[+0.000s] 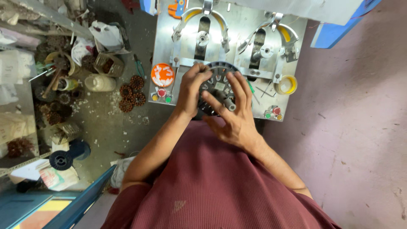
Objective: The person assembles a motor component by placing a stator into a machine, inserting a metal part into a jig, and adjusting the setup. They then manipulate a small cylindrical object within the jig, repeatedly adjusting and repositioning it.
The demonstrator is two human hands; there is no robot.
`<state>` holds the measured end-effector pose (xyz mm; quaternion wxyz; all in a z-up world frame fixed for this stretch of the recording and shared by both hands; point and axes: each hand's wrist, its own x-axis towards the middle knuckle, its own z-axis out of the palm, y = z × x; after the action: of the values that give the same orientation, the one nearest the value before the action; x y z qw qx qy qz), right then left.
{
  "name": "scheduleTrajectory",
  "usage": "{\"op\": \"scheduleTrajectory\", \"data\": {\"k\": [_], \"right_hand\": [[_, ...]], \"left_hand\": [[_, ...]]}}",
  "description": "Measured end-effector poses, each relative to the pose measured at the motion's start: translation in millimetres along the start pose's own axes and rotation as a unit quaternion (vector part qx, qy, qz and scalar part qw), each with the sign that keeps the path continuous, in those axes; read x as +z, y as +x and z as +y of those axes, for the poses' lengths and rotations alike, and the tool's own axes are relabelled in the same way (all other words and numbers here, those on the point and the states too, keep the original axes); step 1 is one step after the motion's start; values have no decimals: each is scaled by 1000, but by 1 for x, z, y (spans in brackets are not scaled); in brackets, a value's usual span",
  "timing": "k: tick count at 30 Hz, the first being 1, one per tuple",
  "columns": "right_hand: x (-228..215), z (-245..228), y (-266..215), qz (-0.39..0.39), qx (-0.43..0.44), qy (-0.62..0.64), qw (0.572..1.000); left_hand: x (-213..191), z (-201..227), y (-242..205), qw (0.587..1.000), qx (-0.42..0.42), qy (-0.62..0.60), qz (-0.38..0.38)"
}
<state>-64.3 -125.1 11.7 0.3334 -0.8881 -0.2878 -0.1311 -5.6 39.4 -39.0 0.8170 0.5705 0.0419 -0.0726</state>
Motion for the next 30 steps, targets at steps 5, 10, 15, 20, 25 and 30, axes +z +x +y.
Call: {"op": "scheduleTrajectory", "data": {"k": [5, 10, 15, 20, 25, 30], "right_hand": [[-4, -6, 0, 74, -71, 25, 994], [5, -22, 13, -2, -93, 73, 993], [22, -31, 39, -86, -167, 107, 976], [63, -37, 55, -142, -155, 162, 964], [108, -33, 74, -145, -118, 160, 969], [136, -34, 115, -144, -99, 93, 980]], "left_hand": [[-22, 5, -9, 994, -50, -87, 31], [-57, 1, -33, 997, -55, -30, 38], [-91, -2, -63, 993, -78, -29, 88], [-120, 23, -82, 978, 36, 177, 106], [-145, 39, -85, 782, 249, 559, 122], [-174, -5, -28, 842, 212, 495, 36]]}}
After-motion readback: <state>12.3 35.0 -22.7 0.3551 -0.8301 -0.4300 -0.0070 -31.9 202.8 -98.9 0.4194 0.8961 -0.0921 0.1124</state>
